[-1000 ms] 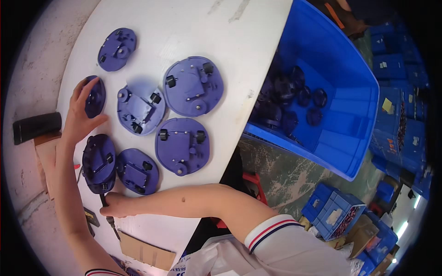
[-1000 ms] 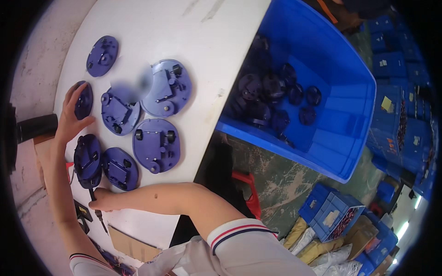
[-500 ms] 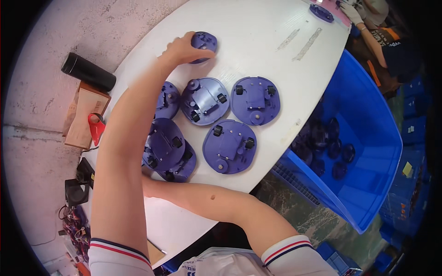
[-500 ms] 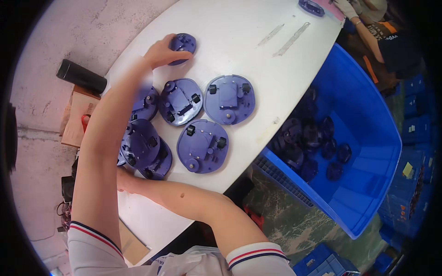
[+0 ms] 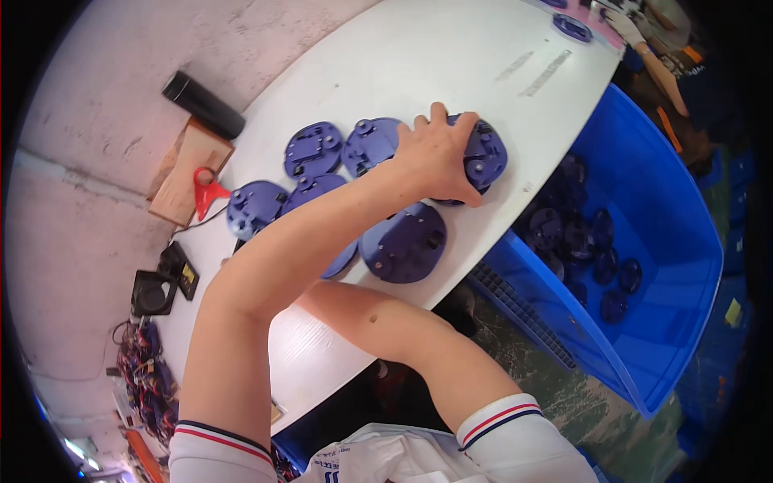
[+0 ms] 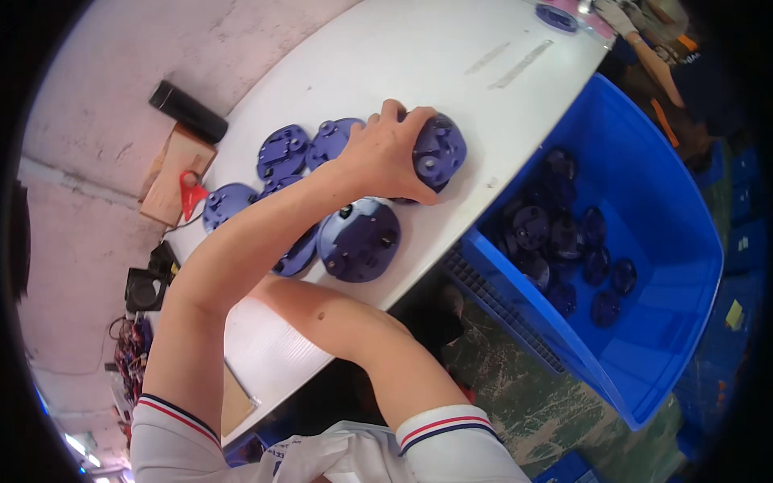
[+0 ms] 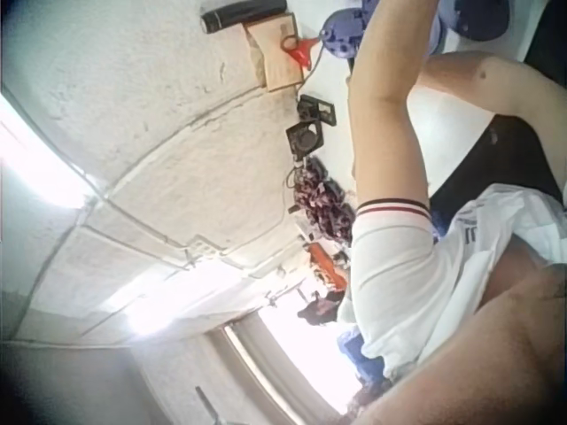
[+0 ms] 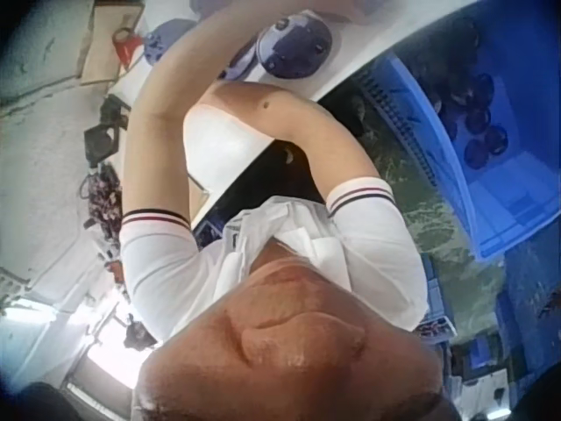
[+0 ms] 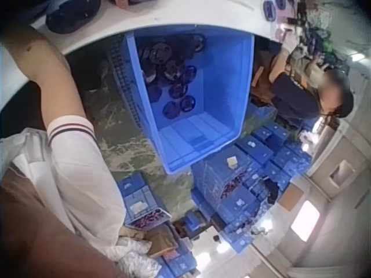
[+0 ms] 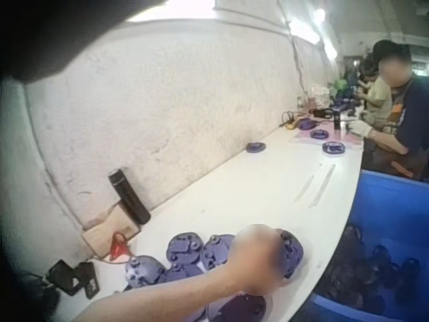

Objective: Soldering wires onto electronic components at an assembly workbench.

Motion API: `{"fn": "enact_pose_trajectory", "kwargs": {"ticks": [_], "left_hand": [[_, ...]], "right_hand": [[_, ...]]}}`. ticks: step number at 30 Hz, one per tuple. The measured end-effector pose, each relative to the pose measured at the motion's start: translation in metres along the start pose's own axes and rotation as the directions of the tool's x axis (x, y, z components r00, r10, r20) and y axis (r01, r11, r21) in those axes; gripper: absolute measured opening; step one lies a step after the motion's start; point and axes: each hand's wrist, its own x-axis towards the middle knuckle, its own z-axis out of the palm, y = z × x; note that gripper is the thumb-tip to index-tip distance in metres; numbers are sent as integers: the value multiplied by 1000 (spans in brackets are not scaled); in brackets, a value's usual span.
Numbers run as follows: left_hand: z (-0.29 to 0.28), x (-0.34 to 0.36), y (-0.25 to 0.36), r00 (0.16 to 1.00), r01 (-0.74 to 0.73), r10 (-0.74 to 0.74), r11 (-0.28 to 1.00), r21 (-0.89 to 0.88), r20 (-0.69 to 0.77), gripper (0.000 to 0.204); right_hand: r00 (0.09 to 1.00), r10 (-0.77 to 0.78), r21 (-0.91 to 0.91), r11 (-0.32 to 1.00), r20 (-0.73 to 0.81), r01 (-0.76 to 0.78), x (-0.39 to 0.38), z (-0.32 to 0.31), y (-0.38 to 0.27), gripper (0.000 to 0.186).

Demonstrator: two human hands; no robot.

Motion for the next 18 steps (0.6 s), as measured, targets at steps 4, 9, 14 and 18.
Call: {"fn": "enact_pose_trajectory", "kwargs": {"ticks": [4,9,14,18], "left_hand": [[-28,-34,-36,988,9,-26,994,-110,-152,91],[-57,-91,-78,955,209,-240,961,-179,-172,88],[-98,-159,-76,910,267,-331,929,-257,-250,89],[-128,-283,-63,844,29,-134,978,-205,-520,95]], "right_hand": [[942,-36,-381,909,334,170,-34,2,-41,15],[929,22,-613,758,369,226,-79,18,-76,5],[961,-103,-577,781,255,237,-78,22,-68,13],[968,-14,-575,802,252,161,-80,27,-60,15]]}}
